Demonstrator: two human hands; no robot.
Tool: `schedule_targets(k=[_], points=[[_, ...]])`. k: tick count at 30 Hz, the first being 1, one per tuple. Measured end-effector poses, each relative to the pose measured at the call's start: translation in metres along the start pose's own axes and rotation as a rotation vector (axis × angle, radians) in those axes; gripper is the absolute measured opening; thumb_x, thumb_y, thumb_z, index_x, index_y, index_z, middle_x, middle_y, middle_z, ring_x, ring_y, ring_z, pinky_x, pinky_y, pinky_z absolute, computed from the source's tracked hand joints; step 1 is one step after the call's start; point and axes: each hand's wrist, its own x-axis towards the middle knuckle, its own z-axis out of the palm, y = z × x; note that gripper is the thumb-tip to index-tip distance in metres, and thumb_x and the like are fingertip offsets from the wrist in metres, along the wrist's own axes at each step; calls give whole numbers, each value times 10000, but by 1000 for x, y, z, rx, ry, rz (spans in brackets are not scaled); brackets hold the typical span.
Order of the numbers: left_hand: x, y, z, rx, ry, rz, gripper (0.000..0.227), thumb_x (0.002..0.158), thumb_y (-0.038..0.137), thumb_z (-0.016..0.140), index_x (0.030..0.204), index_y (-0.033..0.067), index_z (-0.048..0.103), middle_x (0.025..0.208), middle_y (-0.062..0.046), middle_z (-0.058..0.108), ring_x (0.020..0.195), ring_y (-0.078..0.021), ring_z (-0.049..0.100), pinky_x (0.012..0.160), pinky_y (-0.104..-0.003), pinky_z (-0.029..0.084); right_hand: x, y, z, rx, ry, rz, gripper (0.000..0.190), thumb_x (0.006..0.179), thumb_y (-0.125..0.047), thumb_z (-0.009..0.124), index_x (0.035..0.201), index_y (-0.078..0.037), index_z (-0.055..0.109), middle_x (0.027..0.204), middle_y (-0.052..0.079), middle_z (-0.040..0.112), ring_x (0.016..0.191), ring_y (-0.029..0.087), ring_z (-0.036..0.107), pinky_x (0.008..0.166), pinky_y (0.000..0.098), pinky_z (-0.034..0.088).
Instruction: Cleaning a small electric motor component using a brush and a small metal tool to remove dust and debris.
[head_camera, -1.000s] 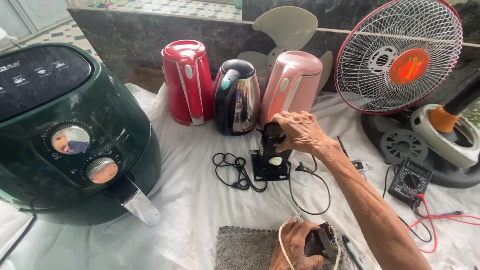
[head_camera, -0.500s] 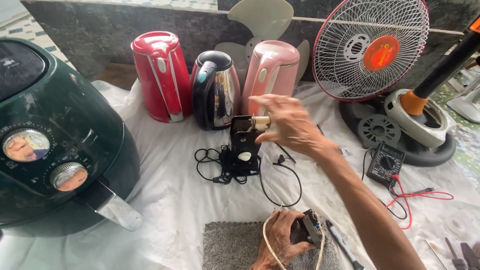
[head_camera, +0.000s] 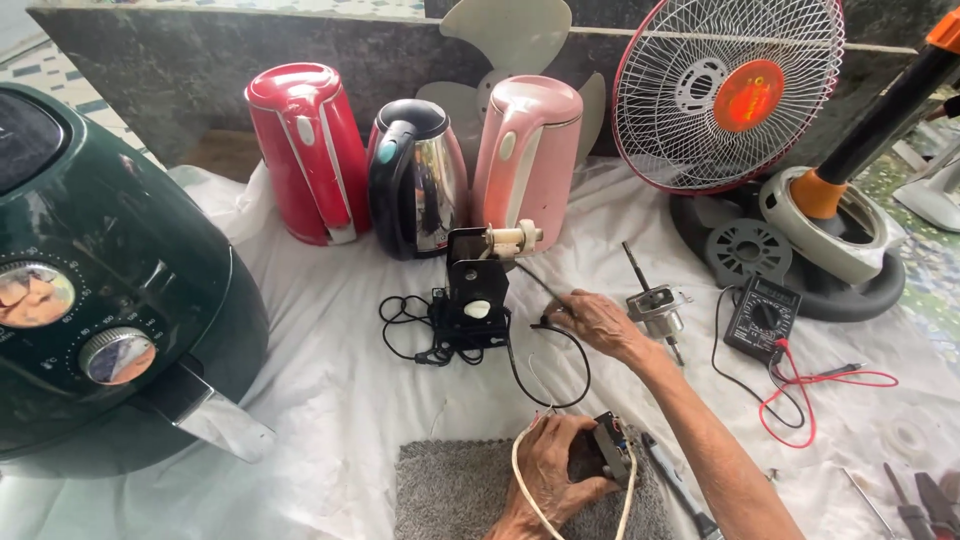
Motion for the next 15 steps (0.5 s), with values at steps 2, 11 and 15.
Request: schedule_targets(k=[2, 11, 15], points=[[0, -3, 1, -15, -44, -44, 639, 730, 528, 779, 1195, 120, 623, 1084, -72, 674, 988, -304, 654, 929, -453, 449, 7, 0, -6, 153, 115, 31, 323, 1011, -388, 575, 1084, -131, 756, 766, 35, 728, 633, 175, 687, 591, 304, 531], [-2, -8, 11, 39, 5, -29, 614, 696, 539, 755, 1159, 156, 628, 1049, -42, 693, 931, -313, 667, 920, -471, 470, 58, -31, 4, 594, 271, 47, 115, 979, -143, 665, 1063, -116, 738, 958, 51, 802, 824, 147, 798, 799, 244, 653], [2, -2, 8, 92, 182, 136, 600, 698, 602, 840, 1045, 145, 668, 920, 0, 688, 785, -264, 679, 861, -432, 493, 79, -28, 13, 732, 292, -35, 278, 918, -243, 715, 1156, -99, 727, 919, 78, 814, 872, 168, 792, 874, 288, 647]])
